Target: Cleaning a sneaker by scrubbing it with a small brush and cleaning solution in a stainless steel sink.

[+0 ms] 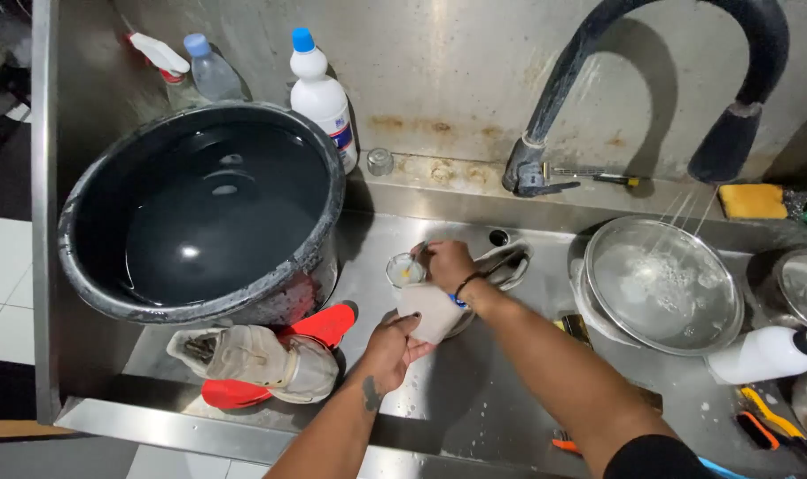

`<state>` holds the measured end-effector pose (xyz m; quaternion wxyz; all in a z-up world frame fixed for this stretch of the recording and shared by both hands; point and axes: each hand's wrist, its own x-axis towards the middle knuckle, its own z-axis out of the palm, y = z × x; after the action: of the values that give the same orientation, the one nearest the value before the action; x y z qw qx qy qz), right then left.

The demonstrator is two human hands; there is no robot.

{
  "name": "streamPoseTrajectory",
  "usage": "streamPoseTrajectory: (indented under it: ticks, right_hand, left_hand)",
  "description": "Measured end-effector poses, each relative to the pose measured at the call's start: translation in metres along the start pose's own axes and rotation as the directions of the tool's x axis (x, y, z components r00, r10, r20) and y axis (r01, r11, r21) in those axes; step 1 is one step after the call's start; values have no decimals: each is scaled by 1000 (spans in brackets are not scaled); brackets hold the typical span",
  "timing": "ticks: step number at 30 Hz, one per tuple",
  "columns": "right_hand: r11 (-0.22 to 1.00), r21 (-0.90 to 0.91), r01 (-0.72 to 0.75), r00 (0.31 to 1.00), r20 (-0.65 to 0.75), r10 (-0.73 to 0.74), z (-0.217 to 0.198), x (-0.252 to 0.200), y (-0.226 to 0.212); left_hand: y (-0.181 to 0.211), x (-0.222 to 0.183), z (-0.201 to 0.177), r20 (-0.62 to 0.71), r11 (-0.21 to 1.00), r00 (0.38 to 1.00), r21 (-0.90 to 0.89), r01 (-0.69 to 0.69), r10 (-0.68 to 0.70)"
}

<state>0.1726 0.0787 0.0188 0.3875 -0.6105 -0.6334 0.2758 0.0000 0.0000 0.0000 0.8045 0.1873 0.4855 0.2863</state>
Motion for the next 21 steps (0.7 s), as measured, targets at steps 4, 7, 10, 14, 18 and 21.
streamPoseTrajectory:
  ticks: [4, 7, 10, 14, 18, 21]
  right_hand:
    - [989, -55, -140, 986, 79, 144, 13, 18, 41]
    - [882, 117, -457, 887, -12, 461, -13, 7, 20]
    - [858, 290, -424, 895, -10, 446, -37, -27, 0]
    - [782, 357, -511, 860, 190, 475, -47, -51, 7]
    - [805, 387, -449, 884, 322, 339, -26, -67, 53]
    - [744, 441, -502, 861, 340, 379, -22, -57, 59]
  left_hand:
    - [-22, 42, -32, -47, 1000, 999, -3, -25, 25]
    - [-23, 44, -31, -68, 1000, 998, -25, 3, -5]
    - [-23, 42, -27, -59, 1000, 998, -21, 14, -15]
    - [-25, 50, -29, -66, 1000, 998, -31, -2, 0]
    - [-9, 21, -8, -57, 997, 998, -71, -13, 9]
    - [-5, 16, -6, -55, 995, 998, -96, -24, 19]
